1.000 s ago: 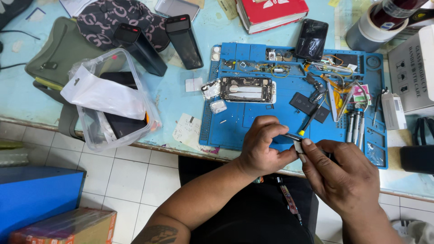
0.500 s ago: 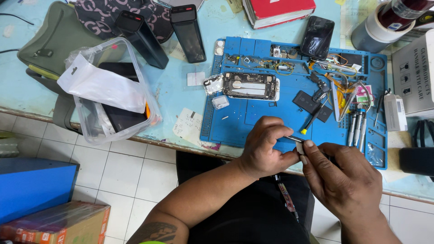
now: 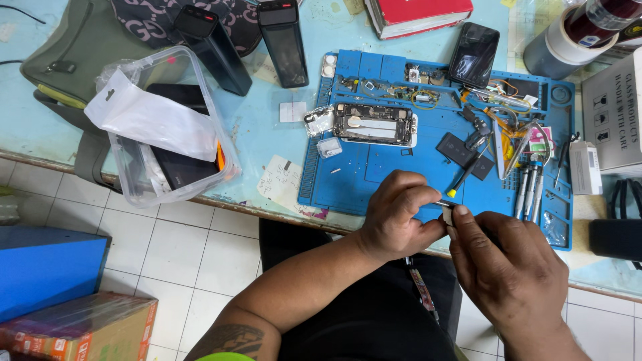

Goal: The person uses a screwdriver to work on the internal components of a disassembled mobile phone, handling various small parts and tools on a blue work mat.

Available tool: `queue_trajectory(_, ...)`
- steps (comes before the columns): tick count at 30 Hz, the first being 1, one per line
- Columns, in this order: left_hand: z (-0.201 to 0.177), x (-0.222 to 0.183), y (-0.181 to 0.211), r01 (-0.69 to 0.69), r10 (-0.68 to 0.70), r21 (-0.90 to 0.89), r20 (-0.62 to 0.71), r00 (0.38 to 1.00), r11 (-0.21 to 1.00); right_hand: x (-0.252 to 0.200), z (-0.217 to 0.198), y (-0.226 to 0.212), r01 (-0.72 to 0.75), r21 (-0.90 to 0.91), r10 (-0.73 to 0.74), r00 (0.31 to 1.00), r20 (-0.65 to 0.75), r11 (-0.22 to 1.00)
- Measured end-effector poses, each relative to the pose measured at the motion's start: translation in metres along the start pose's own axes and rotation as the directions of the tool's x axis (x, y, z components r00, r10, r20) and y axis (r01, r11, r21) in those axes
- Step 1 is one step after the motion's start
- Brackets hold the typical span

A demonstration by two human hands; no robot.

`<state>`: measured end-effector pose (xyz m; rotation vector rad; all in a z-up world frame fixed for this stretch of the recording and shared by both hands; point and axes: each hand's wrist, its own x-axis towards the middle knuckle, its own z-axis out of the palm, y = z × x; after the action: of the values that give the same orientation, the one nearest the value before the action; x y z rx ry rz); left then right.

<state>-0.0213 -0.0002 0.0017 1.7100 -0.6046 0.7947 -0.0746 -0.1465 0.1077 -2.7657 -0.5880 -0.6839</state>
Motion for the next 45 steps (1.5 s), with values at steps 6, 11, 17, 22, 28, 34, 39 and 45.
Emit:
queue_trajectory(6,0.000,0.001,0.005,0.024,-0.024,-0.025,-0.007,1.000,0.999,0.009,-0.009,-0.007,0.079,-0.111,-0.078,0.997,0.017,0.991)
queue_trajectory(11,0.002,0.002,0.007,0.034,-0.035,-0.015,-0.010,0.999,0.999,0.014,-0.015,-0.012,0.067,-0.137,-0.061,0.997,0.049,0.988)
queue_trajectory(17,0.000,0.003,0.004,0.067,-0.067,-0.045,0.001,0.998,0.997,0.006,-0.001,0.000,0.041,-0.017,-0.041,0.999,-0.012,0.999)
queue_trajectory(22,-0.001,0.004,0.004,0.081,-0.080,-0.038,0.039,0.996,0.996,-0.004,0.009,0.011,-0.022,0.034,0.021,1.000,0.015,0.999)
queue_trajectory(28,-0.001,0.002,0.001,0.082,-0.081,-0.035,0.043,0.996,0.996,-0.004,0.006,0.011,0.011,0.056,-0.012,1.000,0.025,0.998)
queue_trajectory(34,-0.002,0.006,0.003,0.097,-0.096,-0.044,0.018,0.995,0.994,-0.014,0.009,0.015,-0.042,0.153,0.039,0.999,0.019,0.987)
queue_trajectory(39,-0.003,0.010,0.006,0.106,-0.107,-0.071,0.000,0.994,0.992,-0.033,0.031,0.050,-0.381,0.922,0.558,0.782,0.279,0.072)
queue_trajectory(45,-0.002,0.010,0.004,0.091,-0.090,-0.045,0.019,0.996,0.995,-0.058,0.058,0.096,-0.236,0.842,0.443,0.764,0.469,-0.485)
